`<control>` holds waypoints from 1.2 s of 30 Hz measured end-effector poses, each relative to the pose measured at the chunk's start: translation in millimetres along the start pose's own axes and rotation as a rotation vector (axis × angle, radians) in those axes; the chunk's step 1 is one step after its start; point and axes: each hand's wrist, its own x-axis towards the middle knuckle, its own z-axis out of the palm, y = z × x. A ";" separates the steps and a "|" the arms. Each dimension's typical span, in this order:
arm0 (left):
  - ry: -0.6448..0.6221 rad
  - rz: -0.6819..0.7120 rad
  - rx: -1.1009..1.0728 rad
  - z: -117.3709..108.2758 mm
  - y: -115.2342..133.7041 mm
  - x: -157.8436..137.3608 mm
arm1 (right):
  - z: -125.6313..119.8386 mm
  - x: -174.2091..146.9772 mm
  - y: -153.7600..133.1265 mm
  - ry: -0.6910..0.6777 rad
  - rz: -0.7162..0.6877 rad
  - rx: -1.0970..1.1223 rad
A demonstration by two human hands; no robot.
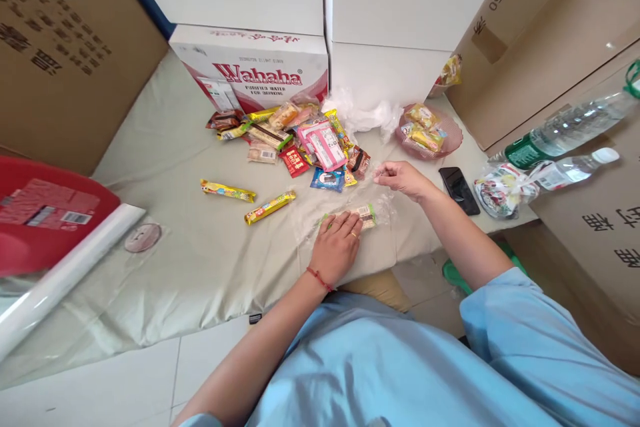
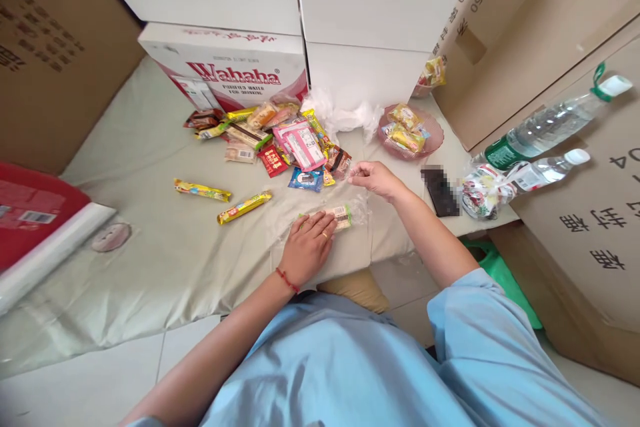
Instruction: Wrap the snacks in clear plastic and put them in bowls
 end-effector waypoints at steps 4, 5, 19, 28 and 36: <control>-0.004 -0.040 -0.053 13.0 -12.6 -9.4 | -25.7 -27.6 -4.2 0.085 -0.061 0.107; 0.000 -0.047 -0.069 13.3 -13.8 -10.9 | -27.2 -32.0 -1.0 0.087 -0.040 0.156; 0.002 -0.032 -0.086 14.0 -14.8 -11.6 | -24.7 -64.1 34.7 -0.103 0.328 0.232; 0.062 -0.011 -0.022 10.6 -6.2 -10.0 | -19.5 -23.8 -7.0 0.200 -0.311 -0.564; 0.117 -0.173 0.041 13.2 6.5 -26.4 | 84.5 64.1 -39.9 -0.183 -0.424 -1.113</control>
